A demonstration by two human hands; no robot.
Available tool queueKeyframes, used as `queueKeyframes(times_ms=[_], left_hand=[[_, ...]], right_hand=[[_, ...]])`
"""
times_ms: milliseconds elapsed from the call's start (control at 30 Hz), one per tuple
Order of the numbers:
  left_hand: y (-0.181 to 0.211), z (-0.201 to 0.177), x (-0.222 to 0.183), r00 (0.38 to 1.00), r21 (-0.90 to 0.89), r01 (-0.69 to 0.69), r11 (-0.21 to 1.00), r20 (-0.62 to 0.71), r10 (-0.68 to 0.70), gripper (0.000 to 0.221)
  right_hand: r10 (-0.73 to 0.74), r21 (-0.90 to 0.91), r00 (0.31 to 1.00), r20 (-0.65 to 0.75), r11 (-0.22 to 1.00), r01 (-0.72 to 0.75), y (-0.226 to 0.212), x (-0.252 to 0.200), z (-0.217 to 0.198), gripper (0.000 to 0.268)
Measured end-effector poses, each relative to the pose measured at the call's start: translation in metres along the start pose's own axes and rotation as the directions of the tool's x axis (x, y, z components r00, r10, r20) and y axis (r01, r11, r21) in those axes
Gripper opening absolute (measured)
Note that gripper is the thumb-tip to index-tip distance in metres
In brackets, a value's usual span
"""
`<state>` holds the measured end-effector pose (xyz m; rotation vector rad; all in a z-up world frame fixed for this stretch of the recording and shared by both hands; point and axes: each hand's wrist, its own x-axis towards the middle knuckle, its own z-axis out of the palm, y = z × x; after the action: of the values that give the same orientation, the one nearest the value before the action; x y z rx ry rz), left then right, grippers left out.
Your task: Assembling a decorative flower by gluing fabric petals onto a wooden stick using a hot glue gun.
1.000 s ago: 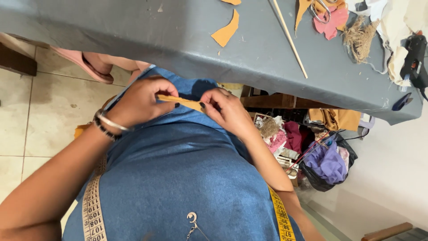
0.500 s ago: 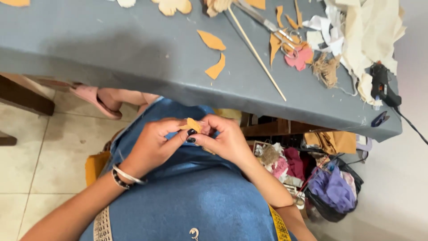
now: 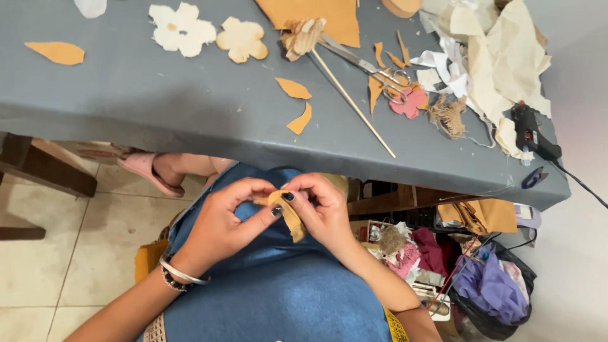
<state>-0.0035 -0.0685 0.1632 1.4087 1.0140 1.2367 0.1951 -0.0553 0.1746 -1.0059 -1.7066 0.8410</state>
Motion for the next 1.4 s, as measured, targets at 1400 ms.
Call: queueKeyframes(times_ms=[1400], left_hand=[[0.055, -0.082, 0.148, 0.920, 0.793, -0.242, 0.559, 0.370, -0.128, 0.011]], right_hand=[[-0.030, -0.502, 0.915, 0.402, 0.829, 0.247, -0.040, 0.125, -0.046, 0.004]])
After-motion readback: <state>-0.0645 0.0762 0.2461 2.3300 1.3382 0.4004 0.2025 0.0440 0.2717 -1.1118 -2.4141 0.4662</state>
